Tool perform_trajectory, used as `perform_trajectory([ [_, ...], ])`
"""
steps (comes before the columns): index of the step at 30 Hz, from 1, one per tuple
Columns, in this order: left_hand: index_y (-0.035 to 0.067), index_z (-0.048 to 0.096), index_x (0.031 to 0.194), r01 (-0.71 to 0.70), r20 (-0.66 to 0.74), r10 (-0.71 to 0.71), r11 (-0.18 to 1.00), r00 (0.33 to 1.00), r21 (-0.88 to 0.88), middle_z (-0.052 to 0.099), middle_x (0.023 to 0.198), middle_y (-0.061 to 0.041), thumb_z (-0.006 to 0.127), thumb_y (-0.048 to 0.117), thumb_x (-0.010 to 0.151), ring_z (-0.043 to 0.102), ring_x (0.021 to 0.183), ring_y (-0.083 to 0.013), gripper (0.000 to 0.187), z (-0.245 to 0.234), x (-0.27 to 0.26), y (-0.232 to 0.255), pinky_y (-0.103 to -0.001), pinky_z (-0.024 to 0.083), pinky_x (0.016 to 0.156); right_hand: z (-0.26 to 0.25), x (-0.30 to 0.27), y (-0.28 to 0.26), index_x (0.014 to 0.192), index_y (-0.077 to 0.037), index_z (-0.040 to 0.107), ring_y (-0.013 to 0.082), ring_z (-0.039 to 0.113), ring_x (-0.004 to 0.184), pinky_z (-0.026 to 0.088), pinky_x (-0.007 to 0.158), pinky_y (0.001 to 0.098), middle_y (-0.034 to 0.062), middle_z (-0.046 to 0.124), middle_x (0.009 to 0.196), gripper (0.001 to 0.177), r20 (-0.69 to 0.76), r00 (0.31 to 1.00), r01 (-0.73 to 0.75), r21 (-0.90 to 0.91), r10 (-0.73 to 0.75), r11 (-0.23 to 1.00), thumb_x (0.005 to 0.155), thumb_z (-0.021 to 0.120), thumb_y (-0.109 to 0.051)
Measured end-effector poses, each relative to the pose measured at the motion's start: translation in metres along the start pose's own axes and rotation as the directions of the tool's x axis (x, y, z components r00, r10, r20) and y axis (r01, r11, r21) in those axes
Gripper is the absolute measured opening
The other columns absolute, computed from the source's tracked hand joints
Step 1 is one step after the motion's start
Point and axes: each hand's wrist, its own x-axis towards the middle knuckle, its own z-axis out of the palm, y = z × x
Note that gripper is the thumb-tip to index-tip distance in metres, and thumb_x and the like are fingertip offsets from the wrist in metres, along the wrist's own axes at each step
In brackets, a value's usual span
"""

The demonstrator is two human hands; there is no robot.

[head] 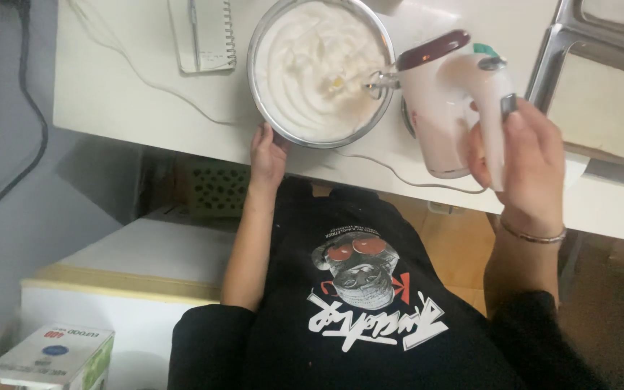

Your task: Beating ingredients in a bowl using a hand mixer.

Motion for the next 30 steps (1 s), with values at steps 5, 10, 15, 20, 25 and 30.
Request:
perform_trajectory([
  [5, 0.007, 0.049, 0.140, -0.009, 0.015, 0.010, 1.000, 1.000, -0.010, 0.058, 0.139, -0.007, 0.053, 0.027, 0.109, 0.058, 0.126, -0.0213, 0.037, 0.019, -0.007, 0.010, -0.041, 0.050, 0.104, 0.016, 0.005, 0.028, 0.125, 0.004, 0.056, 0.0102, 0.049, 0.058, 0.037, 0.050, 0.0244, 0.0058, 0.057, 0.082, 0.036, 0.046, 0.987, -0.156, -0.009, 0.157, 0.988, 0.116, 0.042, -0.027],
  [10, 0.007, 0.049, 0.142, -0.021, 0.023, 0.021, 1.000, 1.000, -0.011, 0.058, 0.140, -0.007, 0.052, 0.027, 0.109, 0.057, 0.127, -0.0216, 0.039, 0.016, -0.004, 0.006, -0.042, 0.049, 0.105, 0.031, 0.009, 0.047, 0.123, 0.003, 0.056, 0.0091, 0.049, 0.057, 0.038, 0.049, 0.0239, 0.0056, 0.057, 0.082, 0.034, 0.167, 0.959, -0.239, 0.051, 0.228, 0.970, 0.111, 0.045, -0.028],
  [15, 0.004, 0.050, 0.140, -0.006, 0.011, 0.006, 1.000, 1.000, 0.016, 0.058, 0.139, -0.009, 0.048, 0.027, 0.110, 0.058, 0.127, -0.0229, 0.038, 0.026, -0.008, 0.012, -0.043, 0.050, 0.105, 0.035, 0.006, 0.031, 0.123, 0.003, 0.055, 0.0105, 0.050, 0.058, 0.040, 0.051, 0.0247, 0.0064, 0.059, 0.085, 0.035, 0.217, 0.963, -0.190, 0.119, 0.161, 0.975, 0.112, 0.047, -0.029],
  [20, 0.004, 0.050, 0.141, -0.001, 0.024, 0.001, 1.000, 1.000, 0.002, 0.058, 0.140, -0.011, 0.047, 0.026, 0.112, 0.058, 0.127, -0.0240, 0.037, 0.019, -0.007, 0.008, -0.042, 0.049, 0.107, 0.033, -0.004, 0.001, 0.130, 0.006, 0.056, 0.0105, 0.049, 0.060, 0.039, 0.055, 0.0244, 0.0074, 0.058, 0.085, 0.045, 0.179, 0.980, -0.103, 0.061, 0.091, 0.993, 0.113, 0.047, -0.034],
  [25, 0.006, 0.049, 0.141, 0.006, 0.007, -0.006, 1.000, 1.000, 0.021, 0.057, 0.140, -0.008, 0.047, 0.027, 0.110, 0.057, 0.127, -0.0228, 0.037, 0.028, -0.009, 0.015, -0.044, 0.049, 0.105, 0.023, -0.026, -0.018, 0.135, 0.008, 0.056, 0.0097, 0.048, 0.056, 0.037, 0.056, 0.0246, 0.0086, 0.058, 0.079, 0.056, 0.106, 0.992, -0.068, 0.043, 0.063, 0.997, 0.113, 0.051, -0.043],
  [30, 0.008, 0.050, 0.140, -0.011, -0.004, 0.011, 1.000, 1.000, -0.011, 0.058, 0.139, -0.005, 0.052, 0.026, 0.108, 0.058, 0.127, -0.0209, 0.037, 0.016, -0.003, 0.006, -0.041, 0.050, 0.104, 0.004, -0.035, -0.031, 0.128, 0.012, 0.055, 0.0112, 0.050, 0.055, 0.037, 0.050, 0.0230, 0.0114, 0.060, 0.081, 0.065, 0.028, 0.999, -0.017, -0.030, 0.018, 0.999, 0.112, 0.055, -0.051],
])
